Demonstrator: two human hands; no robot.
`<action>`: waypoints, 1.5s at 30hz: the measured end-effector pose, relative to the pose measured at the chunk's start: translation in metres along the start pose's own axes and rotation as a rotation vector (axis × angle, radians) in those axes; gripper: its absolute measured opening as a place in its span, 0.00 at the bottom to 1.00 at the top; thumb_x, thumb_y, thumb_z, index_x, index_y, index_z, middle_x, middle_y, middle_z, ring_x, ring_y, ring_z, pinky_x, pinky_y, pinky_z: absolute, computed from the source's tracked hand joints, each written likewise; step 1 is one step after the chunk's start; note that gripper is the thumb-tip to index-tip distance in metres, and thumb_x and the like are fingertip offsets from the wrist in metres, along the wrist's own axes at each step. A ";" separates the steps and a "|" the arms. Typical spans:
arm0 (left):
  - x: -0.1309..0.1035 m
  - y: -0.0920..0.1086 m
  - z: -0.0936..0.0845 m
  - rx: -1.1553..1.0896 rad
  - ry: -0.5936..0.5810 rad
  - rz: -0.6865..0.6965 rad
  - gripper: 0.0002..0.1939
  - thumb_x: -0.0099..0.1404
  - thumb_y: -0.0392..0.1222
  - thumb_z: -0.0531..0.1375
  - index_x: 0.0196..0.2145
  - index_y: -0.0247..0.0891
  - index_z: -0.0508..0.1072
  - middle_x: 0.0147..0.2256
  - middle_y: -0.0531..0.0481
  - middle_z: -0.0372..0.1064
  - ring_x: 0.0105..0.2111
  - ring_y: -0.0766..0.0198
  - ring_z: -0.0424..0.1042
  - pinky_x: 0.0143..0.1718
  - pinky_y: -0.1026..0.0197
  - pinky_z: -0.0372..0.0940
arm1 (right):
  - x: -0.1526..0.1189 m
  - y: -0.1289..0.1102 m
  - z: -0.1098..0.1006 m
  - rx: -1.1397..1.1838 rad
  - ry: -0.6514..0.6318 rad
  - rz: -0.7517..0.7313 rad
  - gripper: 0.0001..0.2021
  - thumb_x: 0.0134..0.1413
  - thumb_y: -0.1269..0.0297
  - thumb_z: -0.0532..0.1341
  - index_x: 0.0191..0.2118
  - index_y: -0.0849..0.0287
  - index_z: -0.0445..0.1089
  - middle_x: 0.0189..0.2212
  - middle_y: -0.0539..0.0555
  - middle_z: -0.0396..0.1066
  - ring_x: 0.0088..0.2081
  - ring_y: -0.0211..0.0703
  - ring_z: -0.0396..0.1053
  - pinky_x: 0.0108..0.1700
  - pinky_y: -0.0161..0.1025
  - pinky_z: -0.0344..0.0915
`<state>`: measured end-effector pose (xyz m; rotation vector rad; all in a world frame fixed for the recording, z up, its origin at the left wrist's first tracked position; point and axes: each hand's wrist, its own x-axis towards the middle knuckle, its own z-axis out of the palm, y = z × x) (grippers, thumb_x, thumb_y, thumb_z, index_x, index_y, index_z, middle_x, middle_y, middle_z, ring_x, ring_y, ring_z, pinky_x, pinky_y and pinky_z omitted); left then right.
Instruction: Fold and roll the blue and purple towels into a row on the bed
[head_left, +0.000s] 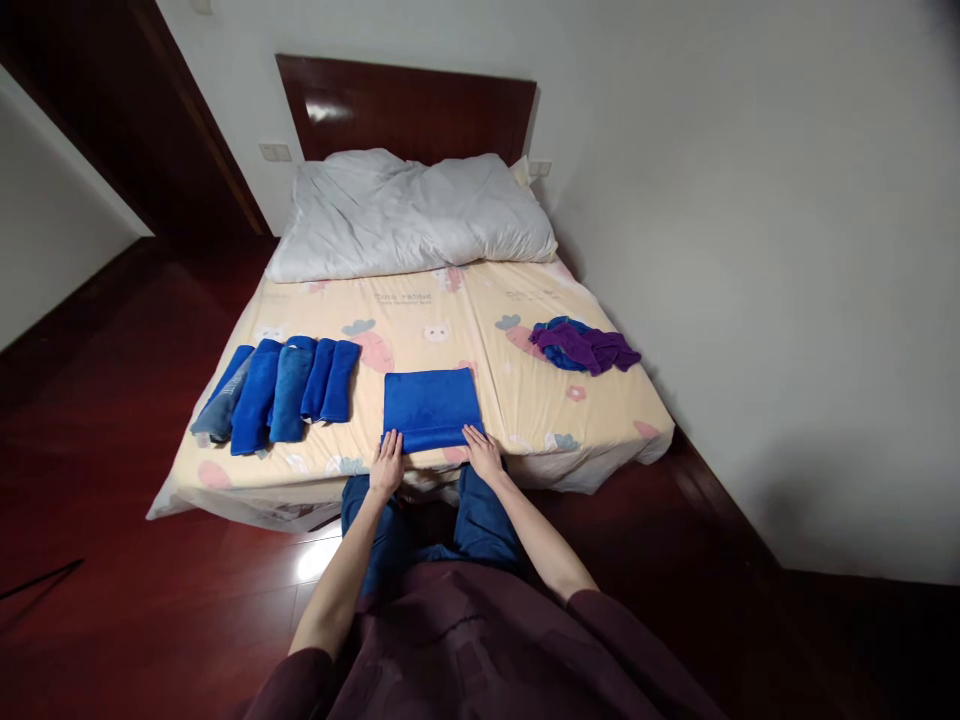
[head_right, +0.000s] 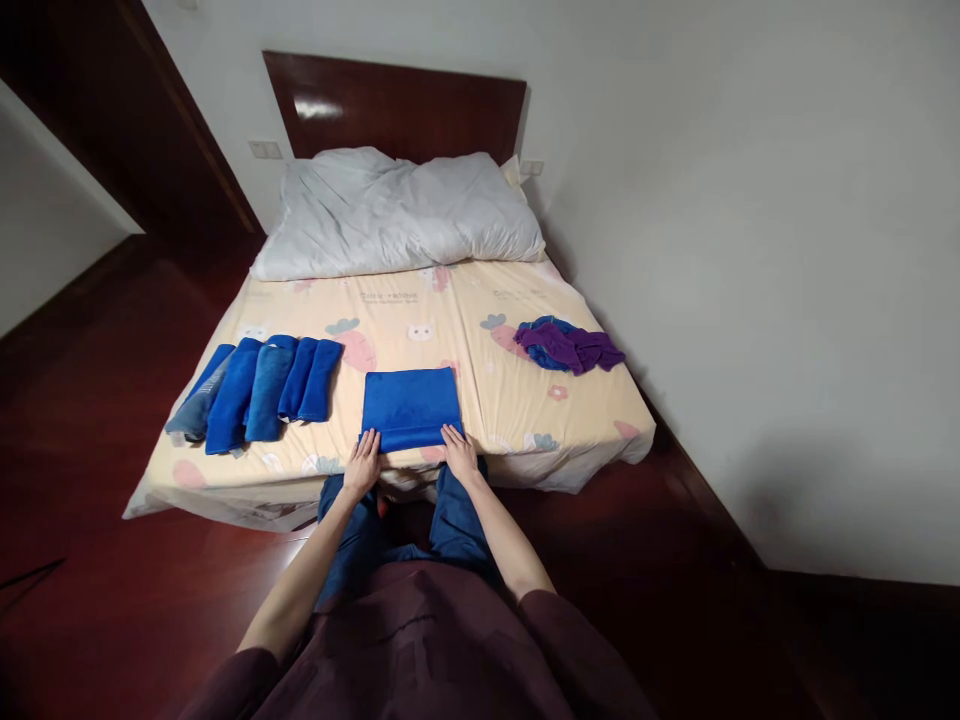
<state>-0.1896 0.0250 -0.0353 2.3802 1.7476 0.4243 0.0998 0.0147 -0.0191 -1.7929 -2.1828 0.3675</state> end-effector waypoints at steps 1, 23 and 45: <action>0.001 -0.002 0.001 0.016 -0.003 -0.004 0.34 0.66 0.29 0.47 0.70 0.29 0.58 0.70 0.36 0.51 0.71 0.47 0.51 0.69 0.40 0.51 | 0.003 0.001 0.001 -0.014 -0.004 0.003 0.28 0.64 0.74 0.52 0.68 0.58 0.62 0.69 0.58 0.59 0.70 0.47 0.57 0.69 0.52 0.53; -0.023 -0.041 -0.021 -0.410 -0.069 0.017 0.32 0.54 0.27 0.50 0.54 0.37 0.77 0.59 0.44 0.72 0.61 0.58 0.70 0.66 0.49 0.61 | -0.033 0.032 -0.010 0.325 0.179 0.110 0.29 0.46 0.82 0.54 0.51 0.55 0.80 0.48 0.57 0.79 0.53 0.49 0.75 0.60 0.49 0.67; -0.001 -0.052 -0.020 -1.030 0.107 -0.428 0.34 0.50 0.69 0.66 0.40 0.36 0.74 0.32 0.46 0.76 0.35 0.57 0.77 0.40 0.55 0.72 | -0.010 0.052 0.001 0.729 0.297 0.309 0.26 0.50 0.34 0.58 0.24 0.56 0.67 0.21 0.51 0.66 0.27 0.44 0.64 0.33 0.40 0.66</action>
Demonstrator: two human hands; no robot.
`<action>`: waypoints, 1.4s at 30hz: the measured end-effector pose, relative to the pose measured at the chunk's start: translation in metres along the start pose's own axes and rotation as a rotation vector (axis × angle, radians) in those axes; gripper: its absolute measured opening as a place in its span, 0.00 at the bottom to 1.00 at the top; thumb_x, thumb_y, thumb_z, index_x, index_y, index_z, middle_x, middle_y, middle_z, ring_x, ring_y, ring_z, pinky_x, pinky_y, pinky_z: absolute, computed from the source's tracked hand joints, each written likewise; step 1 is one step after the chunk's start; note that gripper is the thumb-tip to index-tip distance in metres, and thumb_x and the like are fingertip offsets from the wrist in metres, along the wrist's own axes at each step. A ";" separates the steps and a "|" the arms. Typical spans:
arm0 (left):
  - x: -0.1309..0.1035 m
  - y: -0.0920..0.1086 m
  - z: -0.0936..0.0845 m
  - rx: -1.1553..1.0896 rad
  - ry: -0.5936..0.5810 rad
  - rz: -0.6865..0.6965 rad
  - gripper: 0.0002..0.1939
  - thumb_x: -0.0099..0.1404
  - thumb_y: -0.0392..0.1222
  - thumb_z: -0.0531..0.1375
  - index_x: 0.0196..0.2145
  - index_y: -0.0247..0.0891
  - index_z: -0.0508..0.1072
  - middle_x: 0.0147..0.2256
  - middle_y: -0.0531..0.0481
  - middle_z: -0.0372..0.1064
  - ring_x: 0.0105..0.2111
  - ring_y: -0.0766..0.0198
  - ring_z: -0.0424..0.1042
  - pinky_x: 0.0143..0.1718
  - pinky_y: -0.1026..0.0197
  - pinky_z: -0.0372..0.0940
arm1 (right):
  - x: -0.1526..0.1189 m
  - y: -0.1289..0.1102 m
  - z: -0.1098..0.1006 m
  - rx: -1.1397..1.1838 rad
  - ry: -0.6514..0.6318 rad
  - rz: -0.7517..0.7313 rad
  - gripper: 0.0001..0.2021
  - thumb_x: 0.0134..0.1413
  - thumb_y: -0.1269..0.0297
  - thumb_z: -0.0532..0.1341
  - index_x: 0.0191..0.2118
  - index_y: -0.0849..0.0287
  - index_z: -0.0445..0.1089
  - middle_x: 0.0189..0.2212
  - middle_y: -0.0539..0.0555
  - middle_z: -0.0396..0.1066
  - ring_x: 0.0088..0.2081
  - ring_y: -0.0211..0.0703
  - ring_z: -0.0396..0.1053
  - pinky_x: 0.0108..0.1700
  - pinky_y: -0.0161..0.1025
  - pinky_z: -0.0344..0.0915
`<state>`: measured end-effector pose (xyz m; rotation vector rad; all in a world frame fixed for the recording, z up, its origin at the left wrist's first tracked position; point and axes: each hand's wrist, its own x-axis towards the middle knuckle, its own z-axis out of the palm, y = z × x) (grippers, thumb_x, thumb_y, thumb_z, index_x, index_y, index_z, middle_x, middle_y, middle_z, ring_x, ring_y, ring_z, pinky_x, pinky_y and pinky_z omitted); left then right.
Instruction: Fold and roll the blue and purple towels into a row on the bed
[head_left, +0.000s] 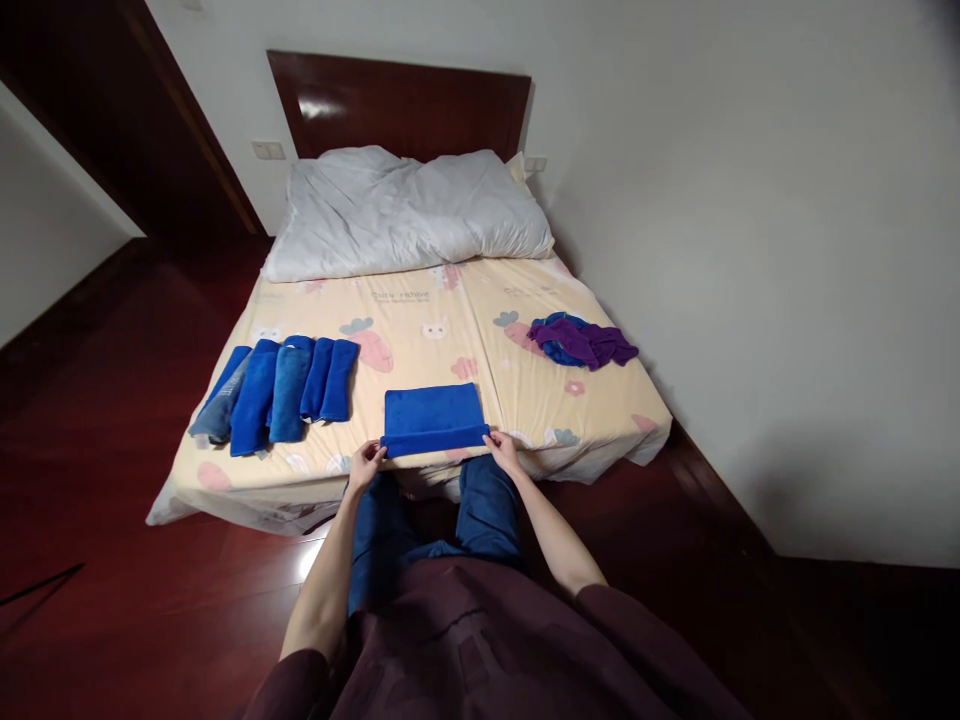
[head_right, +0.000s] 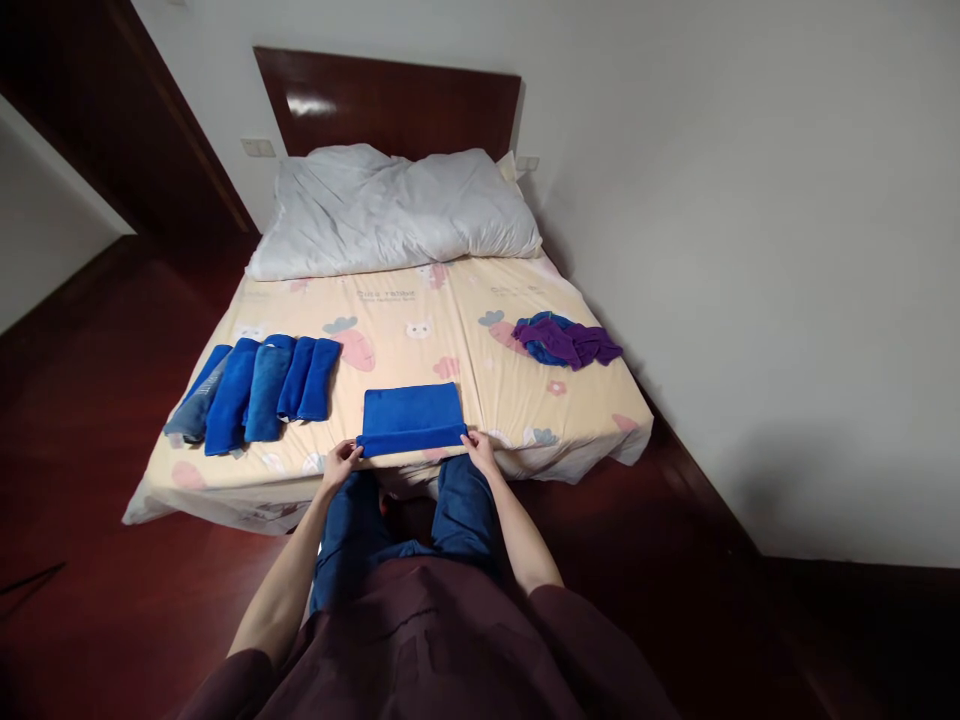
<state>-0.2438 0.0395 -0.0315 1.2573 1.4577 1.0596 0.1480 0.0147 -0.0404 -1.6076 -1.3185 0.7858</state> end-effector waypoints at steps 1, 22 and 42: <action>-0.001 0.000 0.001 -0.004 0.005 -0.002 0.33 0.50 0.69 0.66 0.40 0.36 0.74 0.32 0.45 0.76 0.35 0.57 0.77 0.40 0.55 0.72 | 0.000 0.000 0.000 0.001 0.005 0.003 0.26 0.50 0.34 0.58 0.25 0.56 0.68 0.22 0.52 0.68 0.28 0.45 0.66 0.34 0.40 0.66; -0.004 0.015 0.004 0.151 0.107 -0.066 0.24 0.53 0.61 0.65 0.34 0.36 0.76 0.25 0.49 0.74 0.30 0.59 0.74 0.34 0.60 0.67 | 0.007 0.002 0.007 0.006 0.034 0.053 0.30 0.50 0.31 0.57 0.23 0.56 0.70 0.23 0.55 0.75 0.28 0.48 0.71 0.34 0.41 0.68; -0.033 0.010 0.013 0.648 -0.049 0.564 0.24 0.71 0.46 0.53 0.62 0.36 0.68 0.66 0.38 0.61 0.68 0.51 0.59 0.68 0.46 0.57 | -0.027 -0.029 -0.003 -0.341 0.059 -0.320 0.22 0.66 0.61 0.52 0.58 0.60 0.73 0.58 0.62 0.73 0.61 0.51 0.68 0.65 0.50 0.62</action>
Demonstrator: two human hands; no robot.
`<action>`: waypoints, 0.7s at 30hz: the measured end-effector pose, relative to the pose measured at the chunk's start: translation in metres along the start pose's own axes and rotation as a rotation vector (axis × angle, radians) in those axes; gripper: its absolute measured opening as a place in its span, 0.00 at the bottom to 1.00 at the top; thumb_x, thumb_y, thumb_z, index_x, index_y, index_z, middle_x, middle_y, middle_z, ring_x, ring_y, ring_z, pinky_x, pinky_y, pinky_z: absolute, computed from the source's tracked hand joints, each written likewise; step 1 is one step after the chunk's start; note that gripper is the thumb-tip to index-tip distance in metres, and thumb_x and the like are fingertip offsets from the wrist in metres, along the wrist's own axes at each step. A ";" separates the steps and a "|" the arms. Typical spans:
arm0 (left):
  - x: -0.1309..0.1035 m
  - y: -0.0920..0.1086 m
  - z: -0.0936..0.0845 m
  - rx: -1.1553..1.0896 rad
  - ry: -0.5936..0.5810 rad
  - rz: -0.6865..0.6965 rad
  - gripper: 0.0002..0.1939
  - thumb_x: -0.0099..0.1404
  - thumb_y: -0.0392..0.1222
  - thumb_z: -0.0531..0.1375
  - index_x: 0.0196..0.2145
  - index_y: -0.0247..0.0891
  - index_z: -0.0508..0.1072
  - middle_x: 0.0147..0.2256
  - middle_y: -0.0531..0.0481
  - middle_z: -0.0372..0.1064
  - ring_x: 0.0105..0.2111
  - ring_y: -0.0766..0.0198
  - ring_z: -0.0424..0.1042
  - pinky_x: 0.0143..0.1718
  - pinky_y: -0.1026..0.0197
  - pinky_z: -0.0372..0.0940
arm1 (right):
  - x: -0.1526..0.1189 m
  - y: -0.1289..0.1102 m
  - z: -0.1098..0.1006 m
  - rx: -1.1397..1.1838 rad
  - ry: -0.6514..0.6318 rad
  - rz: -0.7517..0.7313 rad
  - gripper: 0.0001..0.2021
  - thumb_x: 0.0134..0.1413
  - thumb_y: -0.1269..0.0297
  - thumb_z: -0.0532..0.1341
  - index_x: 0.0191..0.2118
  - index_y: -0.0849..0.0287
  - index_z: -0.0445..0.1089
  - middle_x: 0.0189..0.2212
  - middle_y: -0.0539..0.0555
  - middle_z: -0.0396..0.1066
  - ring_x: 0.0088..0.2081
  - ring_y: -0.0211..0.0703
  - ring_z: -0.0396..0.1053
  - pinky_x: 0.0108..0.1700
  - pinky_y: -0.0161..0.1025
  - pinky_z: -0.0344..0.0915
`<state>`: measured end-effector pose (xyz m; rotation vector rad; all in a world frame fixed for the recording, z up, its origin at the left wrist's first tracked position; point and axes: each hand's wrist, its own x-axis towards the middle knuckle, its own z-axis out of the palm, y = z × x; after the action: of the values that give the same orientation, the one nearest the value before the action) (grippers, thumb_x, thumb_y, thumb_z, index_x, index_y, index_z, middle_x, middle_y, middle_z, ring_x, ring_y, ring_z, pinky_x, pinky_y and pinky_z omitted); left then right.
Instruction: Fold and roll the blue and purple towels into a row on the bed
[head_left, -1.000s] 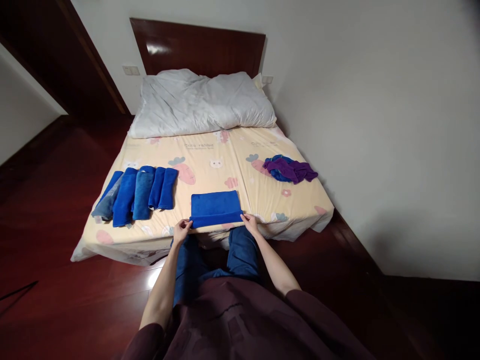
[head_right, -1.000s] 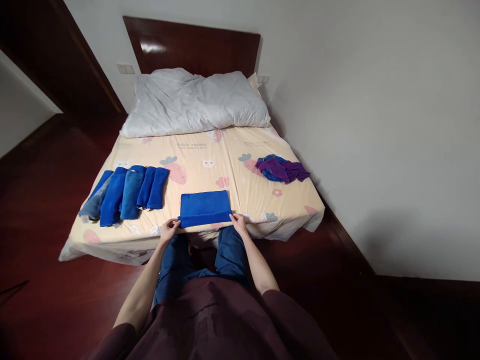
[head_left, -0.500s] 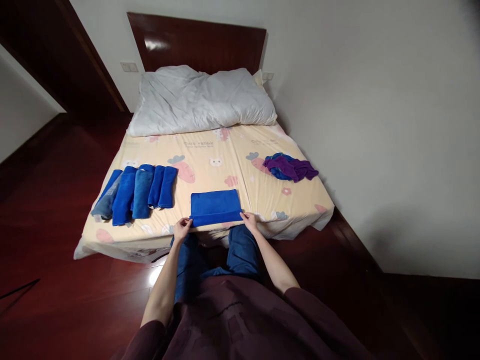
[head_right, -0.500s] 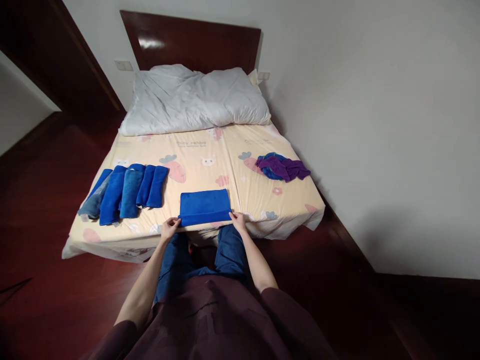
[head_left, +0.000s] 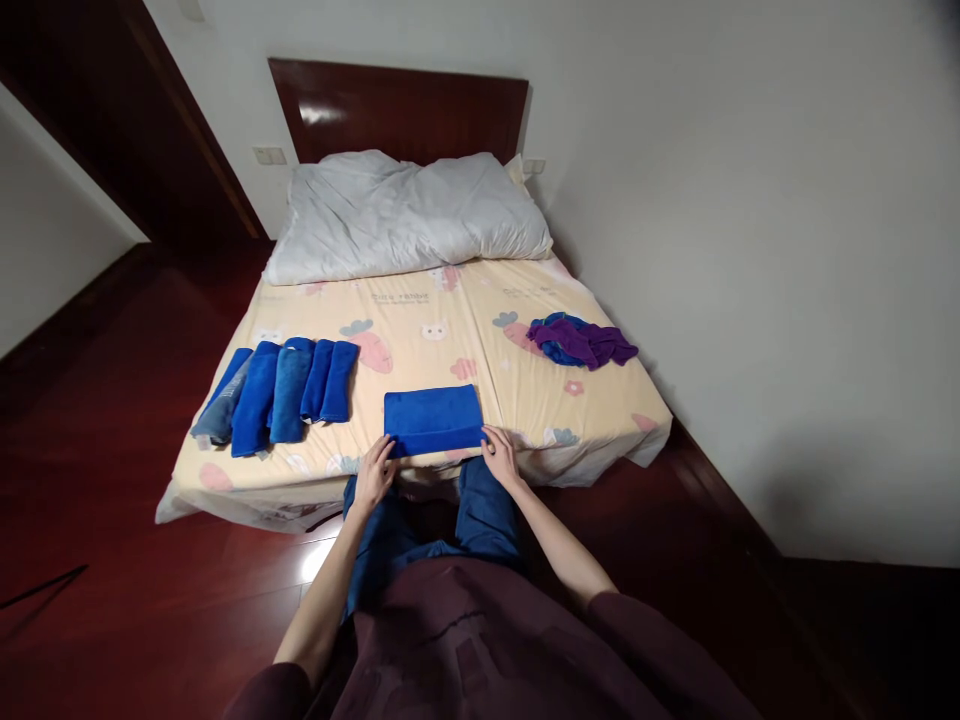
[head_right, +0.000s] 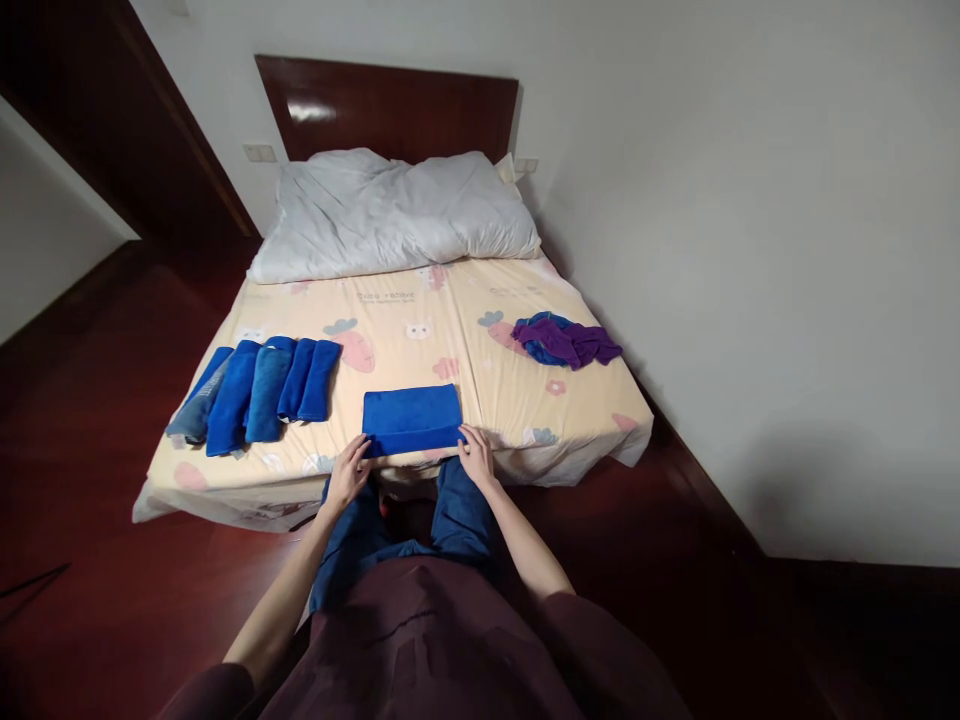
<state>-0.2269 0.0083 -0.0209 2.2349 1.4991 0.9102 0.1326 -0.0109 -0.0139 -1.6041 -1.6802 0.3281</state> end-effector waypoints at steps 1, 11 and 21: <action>0.000 0.001 0.001 0.039 -0.064 0.053 0.26 0.71 0.44 0.52 0.64 0.36 0.66 0.68 0.39 0.59 0.69 0.51 0.55 0.69 0.46 0.55 | -0.002 -0.004 0.000 -0.038 -0.076 -0.069 0.22 0.66 0.63 0.52 0.61 0.58 0.71 0.61 0.61 0.70 0.64 0.50 0.65 0.67 0.51 0.59; 0.021 0.006 0.009 0.441 -0.316 -0.013 0.36 0.63 0.30 0.51 0.69 0.28 0.59 0.70 0.37 0.52 0.71 0.51 0.51 0.72 0.45 0.47 | 0.014 0.000 0.024 -0.294 -0.314 -0.117 0.30 0.58 0.77 0.55 0.67 0.62 0.65 0.67 0.60 0.62 0.70 0.49 0.56 0.70 0.52 0.55; 0.036 0.007 -0.001 0.456 -0.384 -0.024 0.31 0.66 0.25 0.47 0.64 0.31 0.68 0.66 0.36 0.61 0.67 0.50 0.60 0.69 0.43 0.52 | 0.021 0.004 0.021 -0.302 -0.303 -0.023 0.30 0.55 0.84 0.52 0.59 0.58 0.74 0.61 0.57 0.70 0.66 0.52 0.64 0.64 0.53 0.62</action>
<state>-0.2134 0.0380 -0.0046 2.4988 1.6560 0.1097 0.1236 0.0157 -0.0234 -1.8225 -2.0562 0.3305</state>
